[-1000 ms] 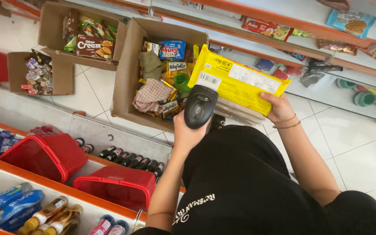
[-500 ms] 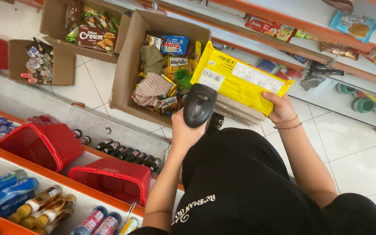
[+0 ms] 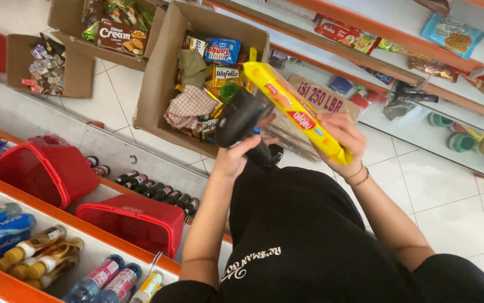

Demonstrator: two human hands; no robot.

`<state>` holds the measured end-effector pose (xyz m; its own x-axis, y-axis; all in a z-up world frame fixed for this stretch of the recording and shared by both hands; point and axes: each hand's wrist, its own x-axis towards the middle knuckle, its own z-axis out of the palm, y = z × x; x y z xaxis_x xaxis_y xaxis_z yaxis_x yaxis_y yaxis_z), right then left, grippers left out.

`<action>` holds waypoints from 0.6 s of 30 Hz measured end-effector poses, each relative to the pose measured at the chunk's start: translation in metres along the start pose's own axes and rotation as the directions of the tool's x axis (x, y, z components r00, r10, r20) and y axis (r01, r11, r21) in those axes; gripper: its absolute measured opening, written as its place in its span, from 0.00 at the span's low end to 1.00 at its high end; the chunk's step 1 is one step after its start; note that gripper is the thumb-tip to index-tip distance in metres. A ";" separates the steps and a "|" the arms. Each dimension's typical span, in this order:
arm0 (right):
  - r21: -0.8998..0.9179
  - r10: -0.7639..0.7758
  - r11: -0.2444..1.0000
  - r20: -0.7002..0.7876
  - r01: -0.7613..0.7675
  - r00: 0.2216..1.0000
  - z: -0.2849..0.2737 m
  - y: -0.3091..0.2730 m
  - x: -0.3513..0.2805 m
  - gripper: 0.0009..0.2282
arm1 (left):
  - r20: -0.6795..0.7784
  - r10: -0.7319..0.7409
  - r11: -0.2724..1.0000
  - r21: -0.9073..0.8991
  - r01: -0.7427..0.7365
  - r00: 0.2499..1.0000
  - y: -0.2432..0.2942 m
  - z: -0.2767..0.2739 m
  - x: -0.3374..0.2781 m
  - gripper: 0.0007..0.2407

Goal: The person uses a handheld scanner to scan barcodes on various snack packages and then places them into a cardboard box or onto shelves in a store environment.

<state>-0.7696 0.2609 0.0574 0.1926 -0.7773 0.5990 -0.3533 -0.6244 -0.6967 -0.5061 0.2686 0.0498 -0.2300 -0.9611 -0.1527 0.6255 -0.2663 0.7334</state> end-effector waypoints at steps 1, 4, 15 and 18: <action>0.000 -0.003 1.000 0.002 0.003 1.000 -0.003 0.001 0.005 0.13 | 0.087 -0.008 0.987 -0.157 0.022 0.996 0.005 -0.001 0.002 0.27; -0.028 -0.279 0.959 0.103 0.283 0.955 -0.011 0.003 0.006 0.13 | 0.190 0.020 0.942 -0.332 0.045 0.982 0.018 -0.003 0.002 0.29; -0.166 0.032 0.980 -0.421 -0.112 0.907 0.018 0.022 -0.021 0.20 | 0.004 0.128 0.963 -0.239 -0.123 0.992 0.023 0.013 0.000 0.31; 0.966 0.719 0.035 0.155 -0.258 0.678 0.009 0.034 -0.002 0.18 | -0.056 0.196 0.908 -0.367 -0.203 0.979 0.017 0.021 -0.003 0.33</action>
<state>-0.7736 0.2403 0.0287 0.0184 -0.9876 -0.1557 0.8217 0.1036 -0.5604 -0.5104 0.2681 0.0770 -0.0606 -0.9973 -0.0424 0.8879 -0.0733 0.4541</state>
